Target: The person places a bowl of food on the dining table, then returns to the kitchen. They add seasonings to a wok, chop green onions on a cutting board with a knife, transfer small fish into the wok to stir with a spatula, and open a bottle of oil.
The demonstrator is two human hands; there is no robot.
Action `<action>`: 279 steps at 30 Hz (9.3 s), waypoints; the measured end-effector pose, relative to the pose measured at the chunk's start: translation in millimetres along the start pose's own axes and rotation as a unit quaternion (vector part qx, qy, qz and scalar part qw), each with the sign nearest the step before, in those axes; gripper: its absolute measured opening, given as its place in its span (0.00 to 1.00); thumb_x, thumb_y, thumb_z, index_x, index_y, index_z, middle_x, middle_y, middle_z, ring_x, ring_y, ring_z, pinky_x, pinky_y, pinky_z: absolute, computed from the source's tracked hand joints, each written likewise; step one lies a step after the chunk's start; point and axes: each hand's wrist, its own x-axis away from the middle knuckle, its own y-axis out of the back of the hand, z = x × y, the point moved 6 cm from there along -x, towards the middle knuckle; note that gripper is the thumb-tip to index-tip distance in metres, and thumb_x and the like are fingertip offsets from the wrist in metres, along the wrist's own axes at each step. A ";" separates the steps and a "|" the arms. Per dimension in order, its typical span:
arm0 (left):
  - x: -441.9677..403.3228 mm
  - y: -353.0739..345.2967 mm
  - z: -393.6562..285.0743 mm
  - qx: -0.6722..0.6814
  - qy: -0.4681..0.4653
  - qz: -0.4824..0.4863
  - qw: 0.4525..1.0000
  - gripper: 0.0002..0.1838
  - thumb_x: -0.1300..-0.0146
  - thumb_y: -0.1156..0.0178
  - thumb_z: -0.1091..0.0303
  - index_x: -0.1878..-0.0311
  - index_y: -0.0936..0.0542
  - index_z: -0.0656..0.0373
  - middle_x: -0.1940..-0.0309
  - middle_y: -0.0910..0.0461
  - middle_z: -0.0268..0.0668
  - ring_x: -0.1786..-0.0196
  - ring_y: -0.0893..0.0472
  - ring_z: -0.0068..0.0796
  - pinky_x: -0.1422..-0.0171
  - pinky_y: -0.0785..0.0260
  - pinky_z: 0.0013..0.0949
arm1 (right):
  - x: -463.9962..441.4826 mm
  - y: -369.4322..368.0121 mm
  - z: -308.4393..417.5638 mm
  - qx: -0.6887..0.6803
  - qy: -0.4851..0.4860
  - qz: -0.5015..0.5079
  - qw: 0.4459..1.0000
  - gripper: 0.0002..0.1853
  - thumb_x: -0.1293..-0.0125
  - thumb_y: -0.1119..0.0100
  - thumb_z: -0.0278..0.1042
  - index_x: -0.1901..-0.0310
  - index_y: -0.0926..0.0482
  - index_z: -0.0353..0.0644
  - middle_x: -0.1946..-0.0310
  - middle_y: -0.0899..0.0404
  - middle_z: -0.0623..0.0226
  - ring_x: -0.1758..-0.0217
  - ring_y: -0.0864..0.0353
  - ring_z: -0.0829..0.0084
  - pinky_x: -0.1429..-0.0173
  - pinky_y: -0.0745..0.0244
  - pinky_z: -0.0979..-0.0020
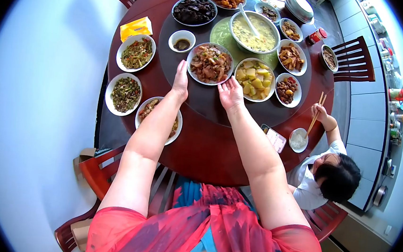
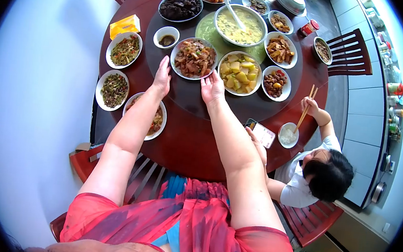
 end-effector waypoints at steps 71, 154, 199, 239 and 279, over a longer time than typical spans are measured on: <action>2038.5 481.3 37.2 -0.415 -0.489 -0.759 -0.111 0.40 0.42 0.42 0.44 0.34 0.36 0.62 0.41 0.31 0.51 0.40 0.29 0.54 0.38 0.38 0.58 | 1972.3 264.8 -805.3 -0.233 -0.625 0.653 0.359 0.16 0.32 0.49 0.40 0.50 0.28 0.38 0.55 0.25 0.59 0.61 0.25 0.70 0.54 0.32 0.74; 3997.3 1076.7 910.1 0.301 -0.263 -0.846 -0.352 0.13 0.28 0.50 0.65 0.47 0.25 0.61 0.58 0.19 0.38 0.56 0.19 0.28 0.49 0.26 0.31 | 3863.2 1899.0 -1009.6 -0.229 -0.486 0.595 -0.598 0.13 0.30 0.45 0.37 0.51 0.22 0.37 0.74 0.22 0.65 0.72 0.25 0.76 0.63 0.27 0.72; 4885.1 639.2 1631.7 0.488 -0.238 -0.840 0.005 0.24 0.45 0.31 0.47 0.54 0.26 0.50 0.74 0.22 0.31 0.69 0.18 0.30 0.64 0.26 0.36 | 4182.7 2393.7 -834.8 0.490 -0.183 0.835 0.172 0.25 0.42 0.30 0.32 0.49 0.36 0.42 0.69 0.33 0.70 0.70 0.34 0.80 0.66 0.33 0.79; 4791.5 715.2 1355.5 0.480 -0.136 -0.704 0.506 0.17 0.45 0.32 0.70 0.68 0.35 0.56 0.87 0.38 0.28 0.89 0.42 0.16 0.85 0.48 0.26 | 4226.7 2299.8 -896.1 0.356 0.049 0.891 0.279 0.11 0.31 0.46 0.31 0.51 0.19 0.41 0.67 0.18 0.61 0.71 0.19 0.72 0.63 0.23 0.70; 4783.3 812.1 1370.7 0.417 -0.123 -0.615 0.658 0.15 0.40 0.36 0.68 0.65 0.37 0.54 0.83 0.36 0.27 0.84 0.39 0.16 0.81 0.46 0.25 | 4241.7 2249.3 -795.8 0.377 -0.263 0.837 0.295 0.12 0.27 0.50 0.29 0.50 0.22 0.33 0.65 0.22 0.69 0.66 0.23 0.81 0.60 0.24 0.78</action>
